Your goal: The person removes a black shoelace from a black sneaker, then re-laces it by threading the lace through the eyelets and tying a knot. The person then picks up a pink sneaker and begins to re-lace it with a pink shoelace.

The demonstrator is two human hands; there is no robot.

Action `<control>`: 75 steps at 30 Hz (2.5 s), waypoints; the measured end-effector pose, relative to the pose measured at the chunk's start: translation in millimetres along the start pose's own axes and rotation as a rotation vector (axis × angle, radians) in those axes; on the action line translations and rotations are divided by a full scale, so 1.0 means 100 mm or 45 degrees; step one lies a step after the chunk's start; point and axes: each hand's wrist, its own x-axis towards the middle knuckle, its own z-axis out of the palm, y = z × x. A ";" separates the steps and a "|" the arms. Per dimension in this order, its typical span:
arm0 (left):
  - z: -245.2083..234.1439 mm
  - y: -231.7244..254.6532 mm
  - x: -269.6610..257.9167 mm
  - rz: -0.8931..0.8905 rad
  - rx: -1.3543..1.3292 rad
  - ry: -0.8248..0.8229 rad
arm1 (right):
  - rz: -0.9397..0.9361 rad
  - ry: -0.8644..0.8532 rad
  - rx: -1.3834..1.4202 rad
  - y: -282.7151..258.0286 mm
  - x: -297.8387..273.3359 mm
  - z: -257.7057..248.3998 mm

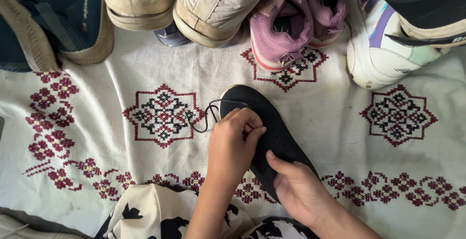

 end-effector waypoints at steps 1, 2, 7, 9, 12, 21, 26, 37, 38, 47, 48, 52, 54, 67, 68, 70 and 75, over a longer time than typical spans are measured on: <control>0.01 -0.01 0.01 0.005 -0.012 -0.001 | -0.009 -0.005 -0.005 -0.01 0.02 0.00; 0.01 -0.01 0.03 0.011 -0.024 -0.001 | -0.017 -0.001 -0.005 -0.01 0.03 0.00; 0.02 -0.05 0.04 -0.005 -0.017 -0.013 | -0.062 -0.018 -0.010 0.04 0.02 -0.01; 0.03 -0.06 0.03 0.010 -0.014 -0.010 | -0.092 -0.028 -0.021 0.06 0.01 -0.02; 0.04 -0.07 0.04 0.009 -0.042 -0.021 | -0.091 0.001 -0.020 0.06 0.00 -0.03; 0.04 -0.07 0.03 0.047 -0.045 -0.019 | -0.104 0.001 0.034 0.05 -0.06 0.04; 0.02 -0.06 0.02 0.083 -0.052 -0.012 | -0.106 0.002 0.026 0.04 -0.10 0.09; -0.01 0.02 0.01 0.094 -0.002 -0.059 | -0.162 0.011 -0.050 0.06 -0.10 0.10; -0.02 0.02 0.01 0.098 0.008 -0.076 | -0.163 0.013 -0.057 0.06 -0.09 0.09; -0.08 0.07 0.00 0.235 0.265 -0.191 | -0.185 0.043 -0.120 0.11 -0.01 -0.02; -0.08 0.08 0.00 0.237 0.290 -0.203 | -0.196 0.043 -0.122 0.12 0.00 -0.02; -0.07 0.08 0.01 0.226 0.362 -0.198 | -0.164 0.084 -0.122 0.12 0.00 -0.02; -0.07 0.07 0.02 0.272 0.384 -0.187 | -0.159 0.067 -0.135 0.12 -0.01 -0.01; 0.00 0.00 0.03 0.341 0.470 -0.126 | -0.203 0.019 -0.161 0.10 -0.03 -0.02; 0.00 0.00 0.03 0.345 0.471 -0.122 | -0.181 0.030 -0.163 0.09 -0.06 -0.05; 0.02 0.01 0.03 0.353 0.465 -0.113 | -0.140 0.055 -0.163 0.02 -0.19 -0.13; 0.05 0.01 0.03 0.356 0.426 -0.092 | -0.037 0.035 -0.693 -0.38 -0.68 -0.32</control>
